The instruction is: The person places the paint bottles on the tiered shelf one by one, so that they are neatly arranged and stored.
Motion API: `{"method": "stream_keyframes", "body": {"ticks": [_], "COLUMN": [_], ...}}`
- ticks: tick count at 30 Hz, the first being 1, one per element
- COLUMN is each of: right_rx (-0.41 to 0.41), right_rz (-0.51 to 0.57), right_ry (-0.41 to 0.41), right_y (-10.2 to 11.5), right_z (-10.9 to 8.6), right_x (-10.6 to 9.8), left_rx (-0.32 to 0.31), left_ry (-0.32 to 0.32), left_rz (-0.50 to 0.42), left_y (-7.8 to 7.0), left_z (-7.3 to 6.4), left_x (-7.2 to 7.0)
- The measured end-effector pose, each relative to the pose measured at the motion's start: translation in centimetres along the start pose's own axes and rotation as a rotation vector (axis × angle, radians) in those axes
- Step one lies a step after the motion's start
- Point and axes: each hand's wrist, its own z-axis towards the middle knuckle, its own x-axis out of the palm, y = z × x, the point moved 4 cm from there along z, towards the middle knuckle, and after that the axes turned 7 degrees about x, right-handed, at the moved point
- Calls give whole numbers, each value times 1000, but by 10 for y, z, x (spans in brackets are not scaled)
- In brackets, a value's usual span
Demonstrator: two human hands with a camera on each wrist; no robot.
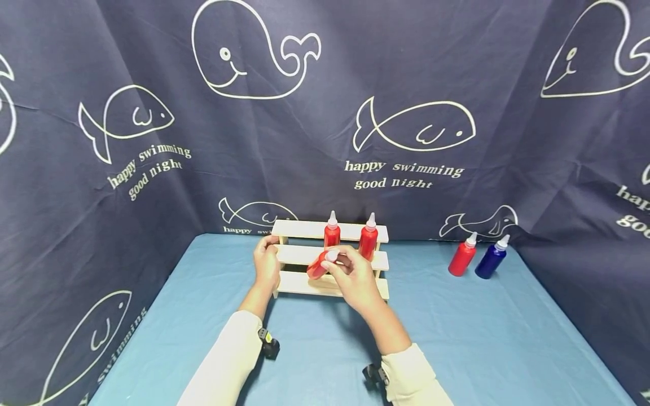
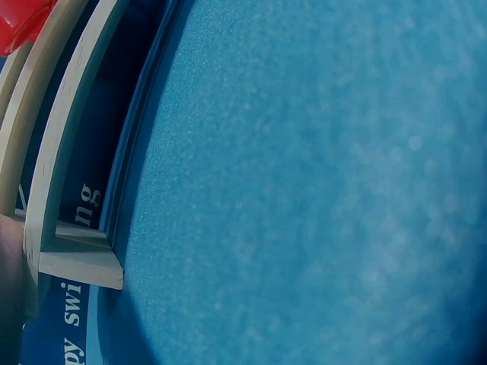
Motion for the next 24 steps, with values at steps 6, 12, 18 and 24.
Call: {"method": "stream_keyframes", "body": {"ticks": [6,12,18,24], "right_rx": [-38,-81,-117,-179], "right_rz": [43,53,37,-16], "right_ry": [-64,-74,-14,31], "right_y": [2,1,1,3], "right_z": [1,3,6,7], "right_x": [6,14,27,39], "left_rx": [5,-4,1,11], "left_ry": [8,9,-3,7], "left_rz": [10,30,20,14], "left_y": [-6,-15,-8,-1], "left_z": [-2,-6,-3,-1], "left_x": [1,2,-1,-1]}}
